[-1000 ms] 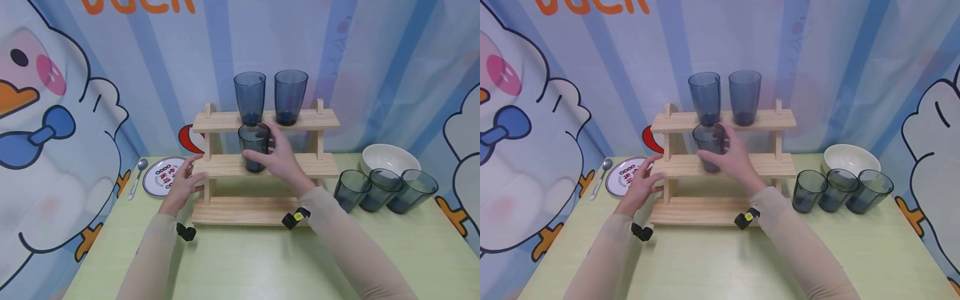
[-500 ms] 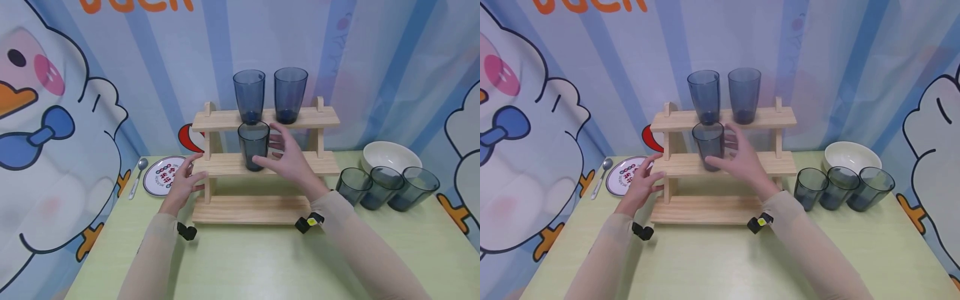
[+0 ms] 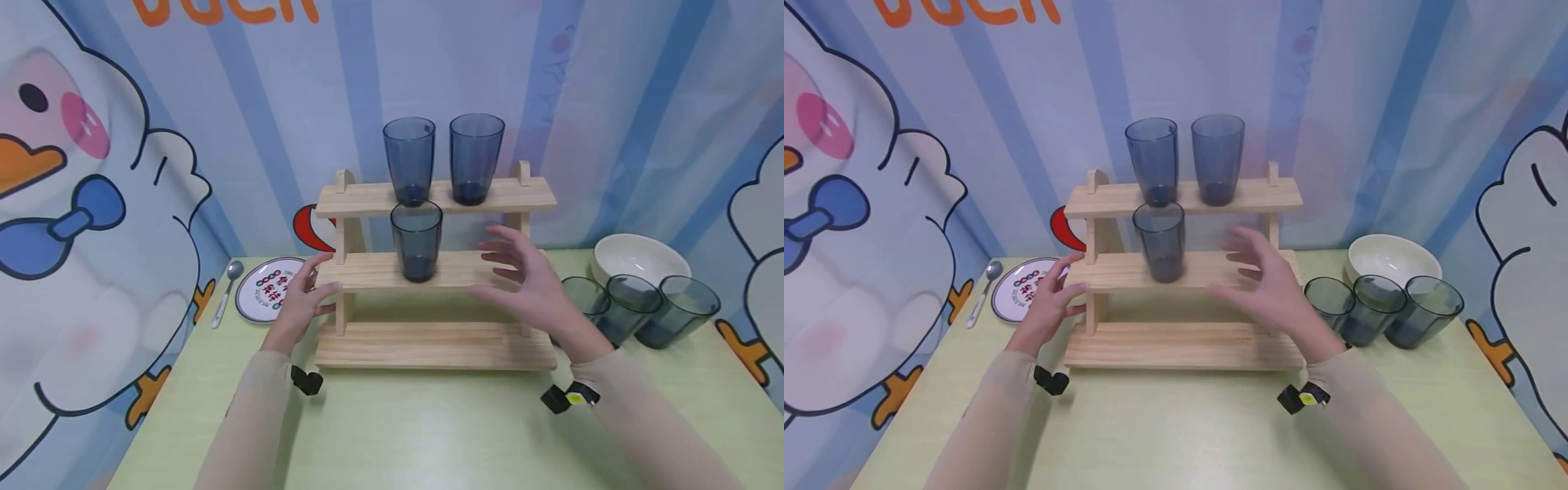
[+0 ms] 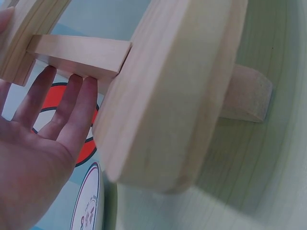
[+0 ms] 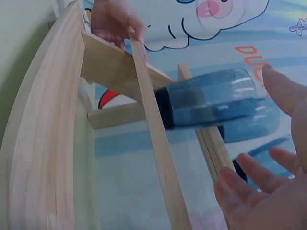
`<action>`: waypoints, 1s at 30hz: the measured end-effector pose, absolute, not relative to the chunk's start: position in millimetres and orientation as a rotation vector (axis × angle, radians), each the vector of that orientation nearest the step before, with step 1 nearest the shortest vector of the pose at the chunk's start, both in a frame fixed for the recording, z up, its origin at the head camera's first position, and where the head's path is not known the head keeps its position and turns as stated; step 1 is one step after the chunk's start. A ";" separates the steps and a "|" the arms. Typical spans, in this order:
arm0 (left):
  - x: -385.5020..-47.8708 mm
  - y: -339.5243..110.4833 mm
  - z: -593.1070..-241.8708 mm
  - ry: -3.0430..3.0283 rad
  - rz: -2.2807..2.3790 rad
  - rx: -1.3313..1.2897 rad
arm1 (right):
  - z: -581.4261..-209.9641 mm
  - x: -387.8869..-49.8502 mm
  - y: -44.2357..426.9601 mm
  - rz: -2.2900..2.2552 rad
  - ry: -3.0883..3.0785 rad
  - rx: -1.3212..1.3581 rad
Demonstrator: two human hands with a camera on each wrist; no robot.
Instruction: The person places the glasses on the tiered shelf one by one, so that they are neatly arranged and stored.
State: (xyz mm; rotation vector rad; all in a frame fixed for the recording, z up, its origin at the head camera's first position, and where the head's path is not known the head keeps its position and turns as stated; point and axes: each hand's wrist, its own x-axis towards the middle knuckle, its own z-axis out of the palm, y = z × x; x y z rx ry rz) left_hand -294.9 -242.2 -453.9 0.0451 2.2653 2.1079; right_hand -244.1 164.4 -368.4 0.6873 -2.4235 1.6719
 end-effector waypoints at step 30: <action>-294.0 -240.1 -452.9 2.274 2.107 0.040 | -401.4 -188.5 353.5 0.999 -2.392 0.077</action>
